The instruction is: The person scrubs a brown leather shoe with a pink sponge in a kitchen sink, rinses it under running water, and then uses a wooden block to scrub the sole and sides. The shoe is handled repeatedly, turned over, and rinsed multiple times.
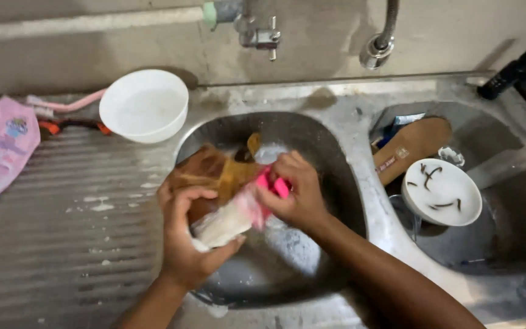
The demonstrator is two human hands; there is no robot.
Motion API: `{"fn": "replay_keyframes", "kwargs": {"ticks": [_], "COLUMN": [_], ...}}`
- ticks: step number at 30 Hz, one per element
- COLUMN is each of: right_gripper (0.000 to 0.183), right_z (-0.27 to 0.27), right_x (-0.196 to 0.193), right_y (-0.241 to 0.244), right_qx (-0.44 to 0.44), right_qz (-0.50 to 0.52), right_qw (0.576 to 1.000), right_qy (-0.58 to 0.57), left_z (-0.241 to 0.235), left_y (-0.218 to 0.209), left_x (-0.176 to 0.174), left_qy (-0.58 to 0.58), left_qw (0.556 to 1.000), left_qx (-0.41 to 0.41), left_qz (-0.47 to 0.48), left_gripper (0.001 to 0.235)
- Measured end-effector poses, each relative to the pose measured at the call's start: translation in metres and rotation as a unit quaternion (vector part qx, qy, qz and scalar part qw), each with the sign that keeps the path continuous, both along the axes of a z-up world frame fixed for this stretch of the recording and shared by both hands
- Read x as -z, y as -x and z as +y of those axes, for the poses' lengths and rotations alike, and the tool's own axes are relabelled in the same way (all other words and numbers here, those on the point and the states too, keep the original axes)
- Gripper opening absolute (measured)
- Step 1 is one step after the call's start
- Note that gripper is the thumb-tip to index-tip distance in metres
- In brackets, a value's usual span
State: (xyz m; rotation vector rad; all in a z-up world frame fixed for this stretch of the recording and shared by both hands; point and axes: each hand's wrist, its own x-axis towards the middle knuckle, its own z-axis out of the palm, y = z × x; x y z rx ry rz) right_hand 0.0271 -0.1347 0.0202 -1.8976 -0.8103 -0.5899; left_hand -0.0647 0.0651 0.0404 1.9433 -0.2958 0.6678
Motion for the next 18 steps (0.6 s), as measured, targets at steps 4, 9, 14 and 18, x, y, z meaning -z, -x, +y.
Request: {"fn": "replay_keyframes", "kwargs": {"ticks": [4, 9, 14, 18], "right_gripper": [0.039, 0.042, 0.04, 0.035], "right_z": [-0.042, -0.058, -0.06, -0.042], "right_x": [0.014, -0.009, 0.008, 0.002], "right_y": [-0.04, -0.023, -0.027, -0.016], "right_qx": [0.297, 0.273, 0.073, -0.04], "right_qz": [0.01, -0.062, 0.128, 0.2], "right_qw": [0.922, 0.922, 0.874, 0.732], "right_qy": [0.249, 0.268, 0.462, 0.65], "left_z": [0.014, 0.015, 0.016, 0.023], "left_y": [-0.005, -0.011, -0.01, -0.012], "left_x": [0.001, 0.004, 0.005, 0.008], "left_qy": [0.047, 0.054, 0.066, 0.074], "left_qw": [0.998, 0.997, 0.997, 0.997], "left_qx": [-0.002, -0.044, -0.046, -0.025], "left_qz": [0.043, 0.015, 0.017, 0.027], "left_gripper": [0.07, 0.069, 0.07, 0.072]}}
